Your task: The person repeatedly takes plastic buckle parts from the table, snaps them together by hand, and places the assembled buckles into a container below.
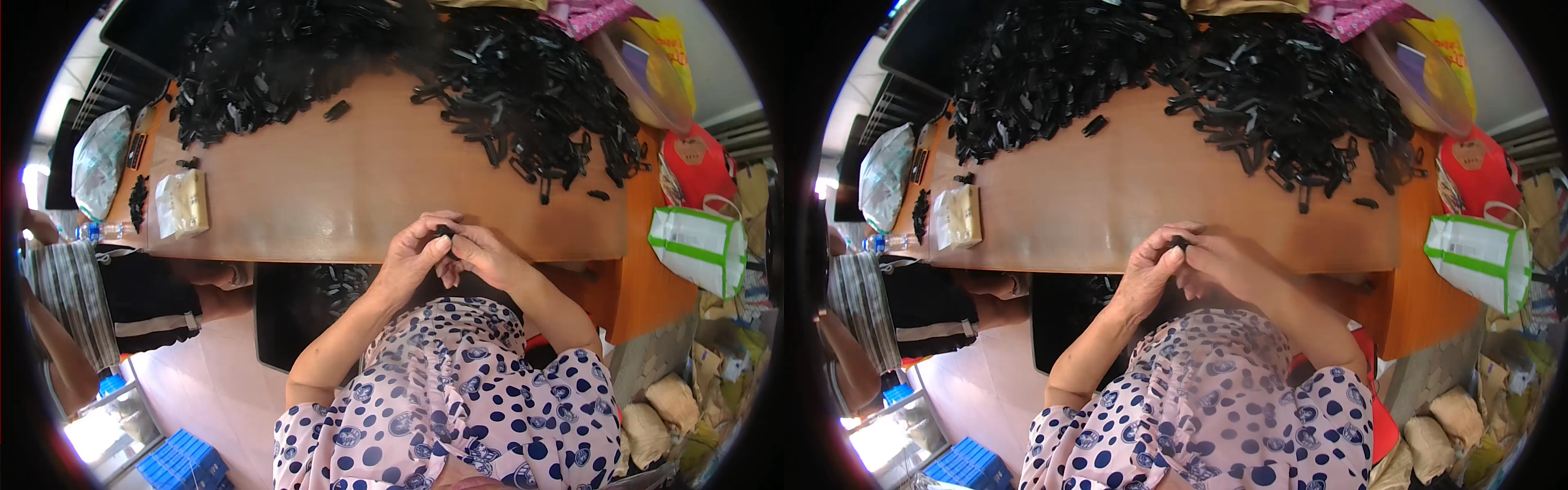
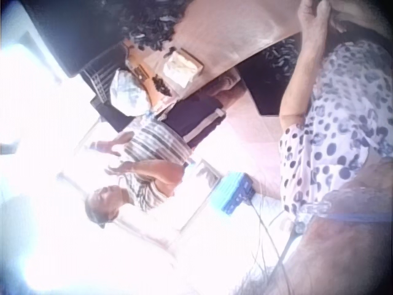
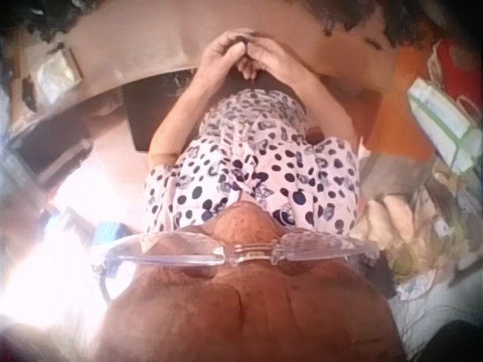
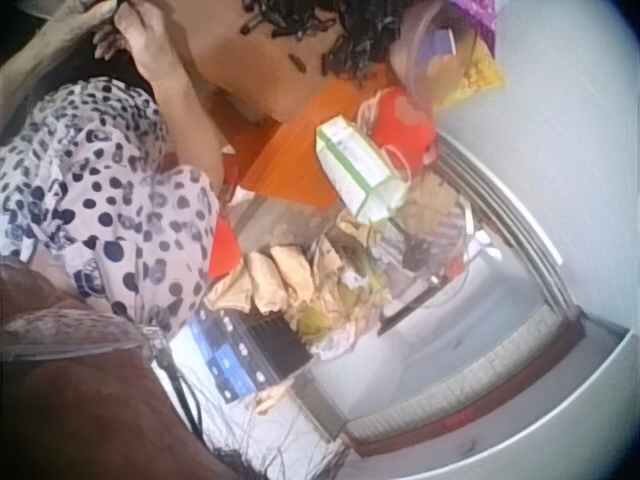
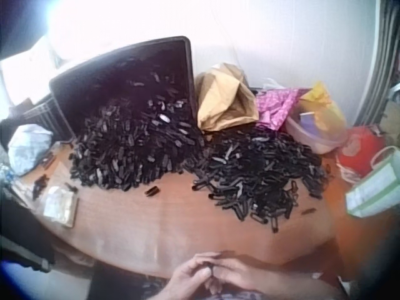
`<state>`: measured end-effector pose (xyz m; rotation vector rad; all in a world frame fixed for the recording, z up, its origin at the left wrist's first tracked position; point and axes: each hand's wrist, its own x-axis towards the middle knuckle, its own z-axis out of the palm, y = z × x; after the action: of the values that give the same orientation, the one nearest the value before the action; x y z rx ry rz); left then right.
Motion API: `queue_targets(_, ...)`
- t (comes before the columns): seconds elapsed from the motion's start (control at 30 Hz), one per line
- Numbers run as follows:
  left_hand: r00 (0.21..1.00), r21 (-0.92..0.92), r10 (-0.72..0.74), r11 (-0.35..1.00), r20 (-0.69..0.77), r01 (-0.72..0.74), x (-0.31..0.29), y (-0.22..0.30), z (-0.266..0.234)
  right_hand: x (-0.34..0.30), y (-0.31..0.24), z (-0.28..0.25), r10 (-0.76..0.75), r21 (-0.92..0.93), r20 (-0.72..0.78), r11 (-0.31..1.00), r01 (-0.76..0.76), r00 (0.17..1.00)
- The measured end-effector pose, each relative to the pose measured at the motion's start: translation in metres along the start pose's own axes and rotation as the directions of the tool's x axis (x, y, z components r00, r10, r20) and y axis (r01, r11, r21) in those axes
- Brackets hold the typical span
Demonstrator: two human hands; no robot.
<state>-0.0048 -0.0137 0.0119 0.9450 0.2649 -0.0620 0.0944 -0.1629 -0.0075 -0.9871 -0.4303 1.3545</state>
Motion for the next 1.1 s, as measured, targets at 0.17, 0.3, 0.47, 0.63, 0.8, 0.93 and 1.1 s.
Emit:
queue_targets(0.17, 0.914, 0.384, 0.300, 0.905, -0.273, -0.182, 0.057, 0.025, -0.036, 0.005, -0.044, -0.031, -0.518, -0.949, -0.257, 0.293, -0.112, 0.816)
queue_targets(0.3, 0.666, 0.973, 0.736, 0.222, -0.124, -0.064, 0.116, 0.071, -0.133, 0.024, -0.068, -0.066, -0.701, -0.890, -0.114, -0.243, -0.386, 0.704)
queue_targets(0.47, 0.763, 0.952, 0.646, -0.240, 0.010, 0.191, 0.136, 0.091, -0.149, 0.038, -0.065, -0.072, -0.634, -0.873, -0.055, -0.345, -0.345, 0.772)
queue_targets(0.63, 0.809, 0.996, 0.584, 0.083, -0.073, 0.031, 0.118, 0.083, -0.130, 0.029, -0.073, -0.059, -0.609, -0.904, -0.278, 0.427, 0.012, 0.742)
queue_targets(0.8, 0.942, 0.479, 0.279, 0.863, -0.186, -0.161, 0.060, 0.041, -0.055, 0.011, -0.057, -0.043, -0.297, 0.119, -0.289, 0.932, 0.342, 0.910)
queue_targets(0.93, 0.906, 0.455, 0.403, 0.837, -0.132, -0.306, 0.028, 0.003, -0.033, 0.004, -0.046, -0.007, -0.283, 0.263, -0.187, 0.908, 0.325, 0.941)
queue_targets(1.1, 0.858, 0.703, 0.512, 0.625, -0.042, -0.339, 0.000, -0.001, -0.014, -0.005, -0.034, -0.002, -0.261, 0.209, -0.044, 0.942, 0.264, 0.964)
